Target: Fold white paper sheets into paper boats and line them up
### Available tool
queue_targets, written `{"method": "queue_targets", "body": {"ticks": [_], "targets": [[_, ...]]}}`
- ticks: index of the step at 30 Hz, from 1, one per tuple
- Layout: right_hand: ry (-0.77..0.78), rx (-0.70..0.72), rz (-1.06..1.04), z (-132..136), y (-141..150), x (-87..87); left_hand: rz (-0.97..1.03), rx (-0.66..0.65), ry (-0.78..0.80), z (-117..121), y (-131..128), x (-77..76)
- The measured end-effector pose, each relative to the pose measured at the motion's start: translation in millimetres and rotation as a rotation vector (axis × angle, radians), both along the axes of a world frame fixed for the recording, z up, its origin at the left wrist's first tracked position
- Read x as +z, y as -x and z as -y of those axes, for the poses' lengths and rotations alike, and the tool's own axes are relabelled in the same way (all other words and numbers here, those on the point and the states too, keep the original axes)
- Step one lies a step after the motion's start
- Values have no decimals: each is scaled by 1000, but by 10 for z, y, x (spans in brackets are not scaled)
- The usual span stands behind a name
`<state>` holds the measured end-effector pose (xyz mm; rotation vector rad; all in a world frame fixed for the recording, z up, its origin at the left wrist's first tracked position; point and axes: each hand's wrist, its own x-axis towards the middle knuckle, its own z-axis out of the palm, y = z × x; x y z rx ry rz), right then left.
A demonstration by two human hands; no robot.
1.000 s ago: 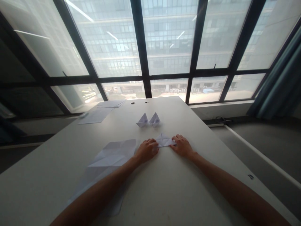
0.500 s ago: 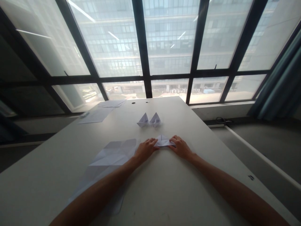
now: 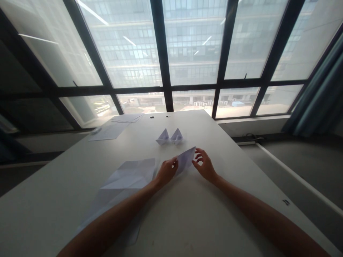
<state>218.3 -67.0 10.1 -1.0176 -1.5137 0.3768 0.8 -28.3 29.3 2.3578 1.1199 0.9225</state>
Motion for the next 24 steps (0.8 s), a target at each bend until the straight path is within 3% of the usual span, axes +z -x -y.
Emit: {"method": "queue_targets", "body": {"ticks": [6, 15, 20, 24], "targets": [[-65, 28, 135, 42, 36, 40, 389, -52, 296, -28, -49, -59], [-12, 2, 68, 78, 3, 45, 792, -144, 705, -79, -6, -33], [-23, 65, -3, 68, 3, 58, 917, -190, 875, -98, 3, -40], [-93, 62, 47, 83, -8, 88, 960, -187, 917, -103, 4, -26]]}}
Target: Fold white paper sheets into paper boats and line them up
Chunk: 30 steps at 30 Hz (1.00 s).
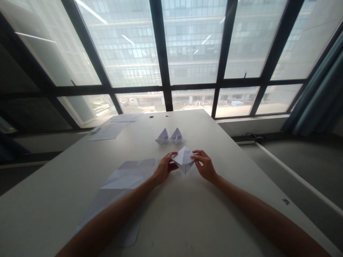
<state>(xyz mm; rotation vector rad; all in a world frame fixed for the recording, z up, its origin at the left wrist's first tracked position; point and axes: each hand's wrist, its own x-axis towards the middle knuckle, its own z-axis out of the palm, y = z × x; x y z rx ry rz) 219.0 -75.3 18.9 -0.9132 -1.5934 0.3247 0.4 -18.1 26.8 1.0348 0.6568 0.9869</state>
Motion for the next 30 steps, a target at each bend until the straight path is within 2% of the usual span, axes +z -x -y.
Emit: {"method": "queue_targets", "body": {"ticks": [3, 6, 11, 15, 21, 25, 30], "targets": [[-3, 26, 11, 20, -12, 14, -80, 39, -37, 7, -6, 3], [58, 46, -29, 12, -18, 0, -184, 82, -129, 31, -17, 8], [285, 51, -251, -97, -23, -82, -224, 47, -216, 77, -27, 39], [462, 140, -278, -153, -41, -126, -261, 12, -243, 97, -26, 56], [472, 142, -243, -132, -56, -118, -351, 0, -278, 105, -34, 40], [506, 152, -271, -105, -53, -61, -333, 15, -273, 97, -33, 40], [628, 193, -278, -80, -60, 12, -224, 52, -224, 72, -25, 44]]}}
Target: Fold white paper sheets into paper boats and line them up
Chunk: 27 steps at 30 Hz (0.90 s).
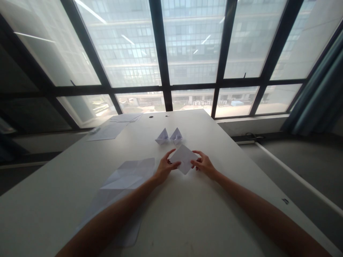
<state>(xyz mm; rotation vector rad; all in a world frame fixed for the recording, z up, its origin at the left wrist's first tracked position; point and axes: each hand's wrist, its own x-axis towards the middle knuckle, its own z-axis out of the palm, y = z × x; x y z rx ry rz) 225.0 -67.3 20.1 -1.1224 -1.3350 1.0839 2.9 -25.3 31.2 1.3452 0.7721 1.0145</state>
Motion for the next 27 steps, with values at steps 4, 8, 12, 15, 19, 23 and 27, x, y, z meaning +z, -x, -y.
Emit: {"method": "queue_targets", "body": {"ticks": [4, 8, 12, 15, 19, 23, 27], "targets": [[54, 102, 113, -2, 13, -27, 33, 21, 0, -4, -10, -17], [27, 126, 66, 15, 49, -72, -68, -3, -67, 11, -22, -38], [35, 42, 19, 24, 65, -98, -199, -55, -136, 31, -31, -31], [45, 5, 24, 17, 62, -100, -227, -59, -135, 49, -45, -1], [26, 10, 21, 15, 72, -78, -260, -17, -122, 73, -61, 36], [18, 15, 2, 30, 94, -57, -269, -32, -131, 75, -61, 16], [22, 8, -11, 38, 99, -51, -272, -81, -141, 54, -55, -25]]}}
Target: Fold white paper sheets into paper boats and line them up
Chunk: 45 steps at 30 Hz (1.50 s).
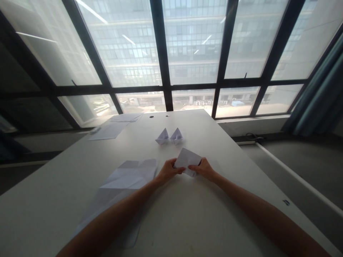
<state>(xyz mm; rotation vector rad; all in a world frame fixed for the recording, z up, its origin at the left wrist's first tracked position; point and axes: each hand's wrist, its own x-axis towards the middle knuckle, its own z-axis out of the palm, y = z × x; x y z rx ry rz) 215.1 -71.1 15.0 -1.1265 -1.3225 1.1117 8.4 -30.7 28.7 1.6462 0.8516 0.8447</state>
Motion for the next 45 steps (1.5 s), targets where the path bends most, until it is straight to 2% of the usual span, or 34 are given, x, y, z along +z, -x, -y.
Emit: {"method": "queue_targets", "body": {"ticks": [7, 17, 26, 36, 45], "targets": [[33, -36, -65, -16, -18, 10, 101, -6, 82, -48, 10, -45], [26, -11, -28, -12, -22, 12, 89, -22, 143, -50, 48, -10], [54, -45, 31, 6, -42, 54, 55, -11, 139, -25, 42, 26], [18, -54, 32, -66, -101, -40, 31, 7, 135, -51, 51, -3], [-2, -114, 47, -52, -115, -2, 57, 11, 115, -56, 40, -11]]}}
